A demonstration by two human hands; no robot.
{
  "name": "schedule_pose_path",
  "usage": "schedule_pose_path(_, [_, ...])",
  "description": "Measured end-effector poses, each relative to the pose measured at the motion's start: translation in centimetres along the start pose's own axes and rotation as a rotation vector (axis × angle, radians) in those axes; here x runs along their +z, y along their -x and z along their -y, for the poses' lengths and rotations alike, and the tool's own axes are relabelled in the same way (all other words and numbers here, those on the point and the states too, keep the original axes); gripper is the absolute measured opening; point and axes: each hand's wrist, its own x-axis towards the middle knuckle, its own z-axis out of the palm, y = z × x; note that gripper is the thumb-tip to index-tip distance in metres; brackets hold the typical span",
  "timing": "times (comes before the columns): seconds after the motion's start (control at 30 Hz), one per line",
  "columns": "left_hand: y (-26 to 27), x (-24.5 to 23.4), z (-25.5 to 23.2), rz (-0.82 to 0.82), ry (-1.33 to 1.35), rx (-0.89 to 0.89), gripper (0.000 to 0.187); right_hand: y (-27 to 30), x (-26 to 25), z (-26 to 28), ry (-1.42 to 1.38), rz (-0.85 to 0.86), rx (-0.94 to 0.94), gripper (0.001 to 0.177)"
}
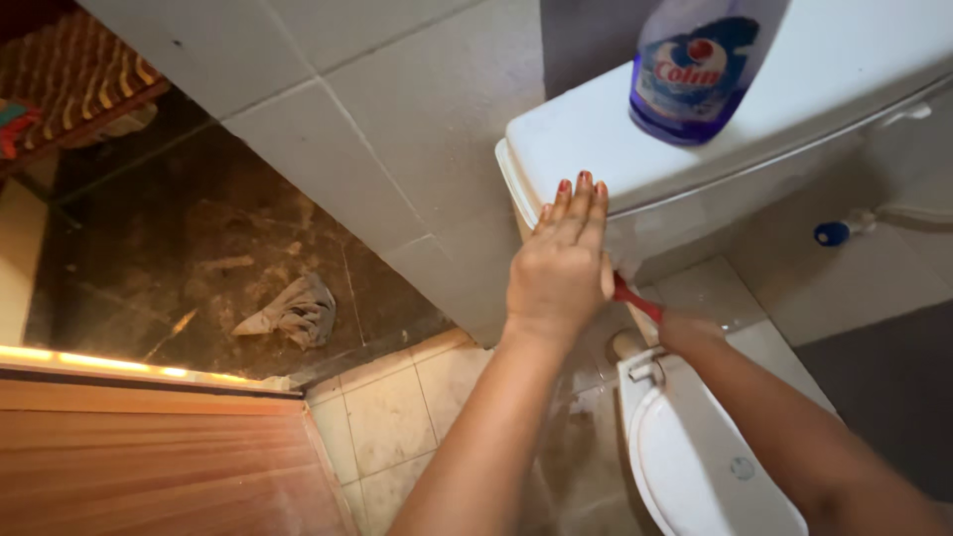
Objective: The person sprays a cleaning solution onto the toilet seat and tank, scrubs the surfaces with a red brush, and rinses the toilet with a handheld bidet sprayer. The person also flushes the toilet and rinses the interior bowl.
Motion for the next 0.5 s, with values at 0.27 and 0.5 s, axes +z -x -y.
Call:
schedule_pose_path(0.27, [-0.3, -0.5, -0.3, 0.019, -0.003, -0.012, 0.06, 5.3, -3.3, -2.3, 0.147, 0.136, 0.094, 0.043])
schedule_pose_path(0.5, [-0.3, -0.4, -0.2, 0.037, 0.004, -0.014, 0.064, 7.1, -0.1, -5.8, 0.452, 0.128, -0.063, 0.05])
